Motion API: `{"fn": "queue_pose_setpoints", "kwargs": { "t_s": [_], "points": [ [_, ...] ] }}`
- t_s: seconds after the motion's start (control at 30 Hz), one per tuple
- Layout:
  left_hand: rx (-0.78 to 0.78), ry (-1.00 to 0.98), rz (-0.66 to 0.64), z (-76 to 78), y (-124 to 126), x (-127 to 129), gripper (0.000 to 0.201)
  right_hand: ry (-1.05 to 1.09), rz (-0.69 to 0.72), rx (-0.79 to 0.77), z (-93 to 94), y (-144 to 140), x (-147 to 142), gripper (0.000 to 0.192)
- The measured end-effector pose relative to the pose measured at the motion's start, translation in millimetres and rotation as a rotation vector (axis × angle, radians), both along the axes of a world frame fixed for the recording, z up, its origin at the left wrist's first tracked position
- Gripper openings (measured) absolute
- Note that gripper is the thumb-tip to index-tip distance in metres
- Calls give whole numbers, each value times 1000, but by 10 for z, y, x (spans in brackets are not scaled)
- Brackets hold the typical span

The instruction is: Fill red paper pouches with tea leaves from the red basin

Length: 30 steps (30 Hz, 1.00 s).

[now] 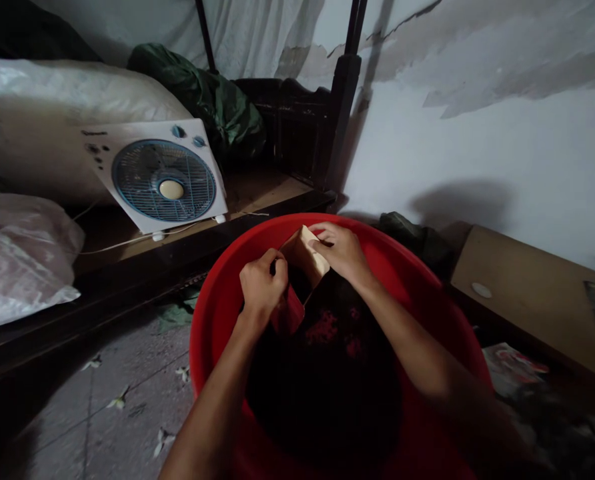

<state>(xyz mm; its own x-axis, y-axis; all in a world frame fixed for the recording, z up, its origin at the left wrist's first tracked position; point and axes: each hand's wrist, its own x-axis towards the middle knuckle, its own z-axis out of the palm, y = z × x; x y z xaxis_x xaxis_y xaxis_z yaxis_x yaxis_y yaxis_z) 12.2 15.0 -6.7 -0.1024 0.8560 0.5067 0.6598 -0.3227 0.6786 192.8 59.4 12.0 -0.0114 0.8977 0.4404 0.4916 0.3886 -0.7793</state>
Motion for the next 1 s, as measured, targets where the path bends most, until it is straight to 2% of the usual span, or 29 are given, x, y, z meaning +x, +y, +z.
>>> {"fn": "queue_pose_setpoints", "kwargs": {
  "t_s": [0.03, 0.1, 0.2, 0.23, 0.27, 0.33, 0.37, 0.4, 0.43, 0.47, 0.53, 0.6, 0.67, 0.77, 0.8, 0.87, 0.9, 1.0],
  "points": [
    [-3, 0, 10, 4, 3, -4, 22, -16, -29, 61, -6, -52, -15, 12],
    [-7, -3, 24, 9, 7, -12, 23, -9, -53, 204, 30, -199, -78, 12],
    [-4, -11, 30, 11, 13, -21, 23, 13, 96, 290, 88, -445, -147, 14],
    [-7, -11, 39, 10, 15, -25, 24, 22, 123, 311, 67, -502, -136, 14],
    [-12, -12, 53, 10, 18, -28, 24, 47, 92, 340, 11, -537, -103, 14],
    [-21, -18, 83, 11, 25, -37, 24, 132, -150, 368, -218, -539, 20, 21],
    [-21, -23, 98, 12, 29, -43, 24, 134, -278, 302, -386, -516, 96, 29],
    [-17, -29, 110, 14, 33, -49, 24, 93, -353, 175, -579, -491, 169, 37],
    [-10, -35, 118, 15, 38, -55, 24, 3, -342, -7, -788, -476, 231, 42],
    [-3, -41, 123, 16, 42, -60, 24, -116, -241, -208, -1000, -482, 271, 44],
    [6, -55, 125, 12, 50, -69, 24, -287, 3, -490, -1392, -587, 266, 42],
    [15, -66, 117, 5, 56, -73, 24, -359, 170, -630, -1689, -818, 147, 56],
    [20, -73, 110, -2, 59, -73, 25, -456, 334, -791, -1851, -1112, -30, 81],
    [29, -79, 100, -10, 62, -72, 25, -568, 534, -1035, -1871, -1468, -223, 102],
    [33, -81, 101, -11, 64, -72, 24, -569, 573, -1067, -1848, -1536, -238, 105],
    [41, -84, 100, -13, 68, -74, 24, -514, 626, -1035, -1808, -1603, -193, 106],
    [44, -85, 100, -14, 70, -75, 24, -474, 654, -995, -1803, -1611, -145, 102],
    [57, -89, 98, -12, 72, -78, 24, -314, 651, -912, -1840, -1587, 11, 67]
  ]
}}
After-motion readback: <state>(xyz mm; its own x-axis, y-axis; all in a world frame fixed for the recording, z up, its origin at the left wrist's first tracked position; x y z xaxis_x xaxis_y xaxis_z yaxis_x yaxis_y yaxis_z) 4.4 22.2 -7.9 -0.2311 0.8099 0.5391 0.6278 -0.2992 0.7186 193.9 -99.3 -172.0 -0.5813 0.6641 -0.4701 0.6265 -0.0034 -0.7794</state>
